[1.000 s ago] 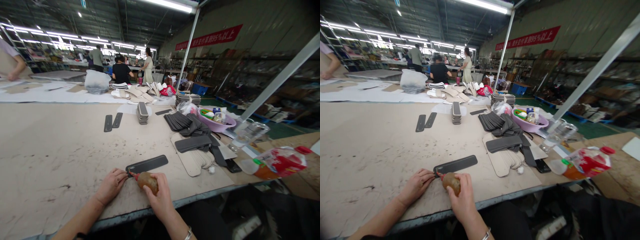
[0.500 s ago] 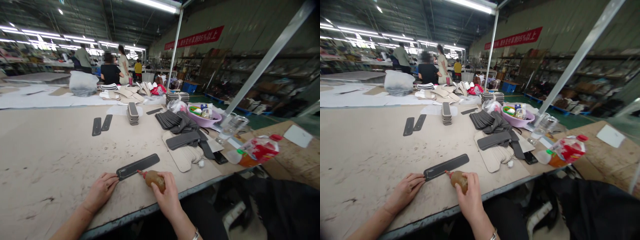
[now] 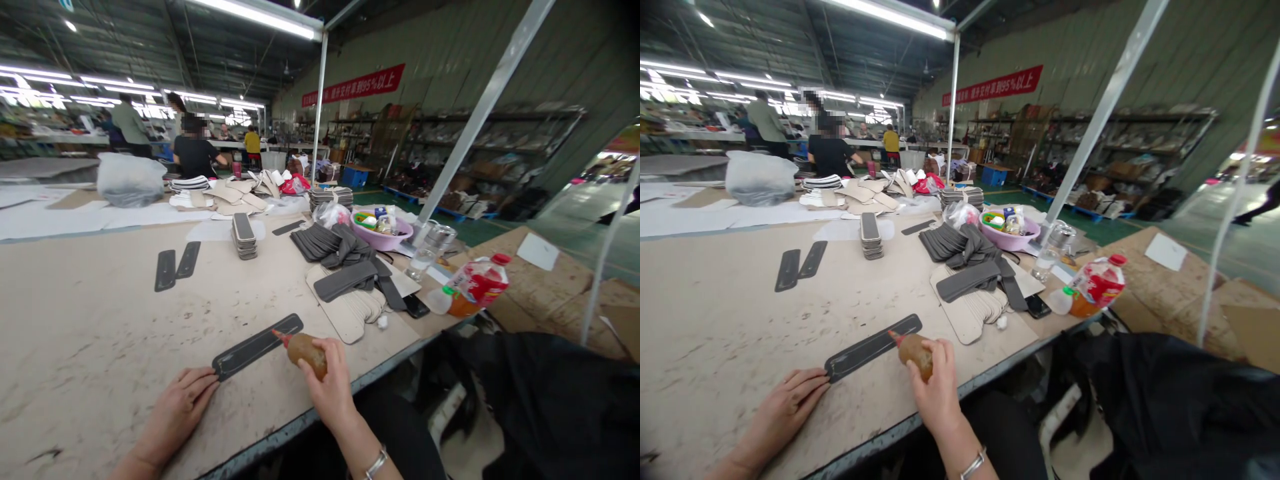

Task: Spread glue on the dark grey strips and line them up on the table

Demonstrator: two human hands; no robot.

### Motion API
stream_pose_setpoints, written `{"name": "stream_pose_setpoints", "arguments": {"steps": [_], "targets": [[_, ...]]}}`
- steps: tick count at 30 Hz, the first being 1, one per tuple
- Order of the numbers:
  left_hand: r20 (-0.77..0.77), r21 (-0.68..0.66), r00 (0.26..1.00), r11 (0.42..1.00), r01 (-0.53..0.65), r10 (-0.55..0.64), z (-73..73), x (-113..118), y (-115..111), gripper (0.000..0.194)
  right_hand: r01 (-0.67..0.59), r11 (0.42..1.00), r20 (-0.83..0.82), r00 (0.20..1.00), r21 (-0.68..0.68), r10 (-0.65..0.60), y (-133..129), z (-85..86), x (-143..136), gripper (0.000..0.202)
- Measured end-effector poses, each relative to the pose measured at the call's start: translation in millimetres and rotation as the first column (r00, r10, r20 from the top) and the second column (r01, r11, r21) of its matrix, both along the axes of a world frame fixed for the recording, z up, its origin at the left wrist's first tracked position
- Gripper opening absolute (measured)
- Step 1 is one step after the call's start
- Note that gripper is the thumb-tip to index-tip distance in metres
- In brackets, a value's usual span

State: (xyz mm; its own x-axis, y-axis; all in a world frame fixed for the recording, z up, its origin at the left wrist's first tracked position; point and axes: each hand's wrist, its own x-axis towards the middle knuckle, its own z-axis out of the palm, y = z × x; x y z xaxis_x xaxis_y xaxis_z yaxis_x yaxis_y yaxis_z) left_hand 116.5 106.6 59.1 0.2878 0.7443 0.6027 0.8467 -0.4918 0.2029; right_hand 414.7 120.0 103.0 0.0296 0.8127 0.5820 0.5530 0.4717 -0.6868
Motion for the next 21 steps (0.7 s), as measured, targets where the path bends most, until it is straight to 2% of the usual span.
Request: {"name": "stream_pose_setpoints", "arguments": {"steps": [3,6,9,15,21], "targets": [[-0.016,-0.038,1.000,0.999,0.001,-0.001,-1.9,-2,1,0.032,-0.153,0.988,-0.023,0.988,-0.033,0.152,-9,0.2,-23,0.032],[-0.016,-0.044,1.000,0.999,-0.006,0.005,-2.0,-3,1,0.034,-0.196,0.976,0.007,0.980,-0.094,0.197,-12,-1.0,-34,0.036],[-0.006,-0.035,1.000,0.999,0.003,-0.003,-0.6,-3,2,0.036,-0.111,0.988,0.025,0.993,-0.109,0.115,-4,-3.0,-25,0.034],[-0.019,-0.020,1.000,1.000,-0.001,0.001,-1.1,-4,4,0.034,0.115,0.993,0.029,0.993,-0.026,-0.114,18,-1.7,13,0.028],[-0.017,0.063,1.000,0.998,0.016,-0.015,-2.7,-3,7,0.033,0.189,0.982,-0.013,0.982,-0.006,-0.189,28,-3.7,23,0.025]]}}
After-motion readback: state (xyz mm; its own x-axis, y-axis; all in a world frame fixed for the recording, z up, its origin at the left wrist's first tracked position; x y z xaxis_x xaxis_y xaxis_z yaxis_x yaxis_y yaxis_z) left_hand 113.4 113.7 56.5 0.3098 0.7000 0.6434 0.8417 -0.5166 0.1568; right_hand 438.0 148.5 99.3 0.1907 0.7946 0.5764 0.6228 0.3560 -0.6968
